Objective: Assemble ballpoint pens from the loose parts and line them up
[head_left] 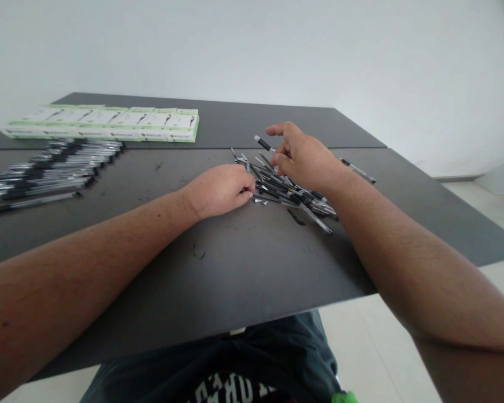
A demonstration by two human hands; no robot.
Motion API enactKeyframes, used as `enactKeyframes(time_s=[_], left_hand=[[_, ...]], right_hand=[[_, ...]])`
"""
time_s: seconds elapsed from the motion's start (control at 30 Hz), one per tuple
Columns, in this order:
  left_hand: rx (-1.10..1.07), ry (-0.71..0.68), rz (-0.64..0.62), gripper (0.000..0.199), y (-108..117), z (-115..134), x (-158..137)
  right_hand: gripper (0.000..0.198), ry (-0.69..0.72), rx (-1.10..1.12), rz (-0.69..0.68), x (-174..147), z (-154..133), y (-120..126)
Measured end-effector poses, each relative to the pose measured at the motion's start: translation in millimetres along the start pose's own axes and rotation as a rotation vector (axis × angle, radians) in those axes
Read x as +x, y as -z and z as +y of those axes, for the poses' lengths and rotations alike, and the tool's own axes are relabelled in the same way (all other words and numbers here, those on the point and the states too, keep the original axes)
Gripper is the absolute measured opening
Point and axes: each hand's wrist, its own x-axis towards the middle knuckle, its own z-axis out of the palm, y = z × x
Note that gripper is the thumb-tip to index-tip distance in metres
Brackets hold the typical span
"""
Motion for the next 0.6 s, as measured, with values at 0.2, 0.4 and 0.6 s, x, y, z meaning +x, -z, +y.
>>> enactKeyframes(time_s=[0.2, 0.4, 0.6], left_hand=[[0.021, -0.019, 0.029, 0.016, -2.2, 3.1, -1.3], [0.023, -0.022, 0.070, 0.010, 6.0, -4.1, -14.1], [0.101, 0.117, 0.120, 0.012, 33.2, -20.3, -38.4]], right_hand=[[0.056, -0.008, 0.038, -0.027, 0.0, 2.8, -3.6], [0.061, -0.040, 0.042, -0.033, 0.4, 7.8, -4.0], [0.048, -0.100, 0.040, 0.002, 2.7, 5.3, 2.6]])
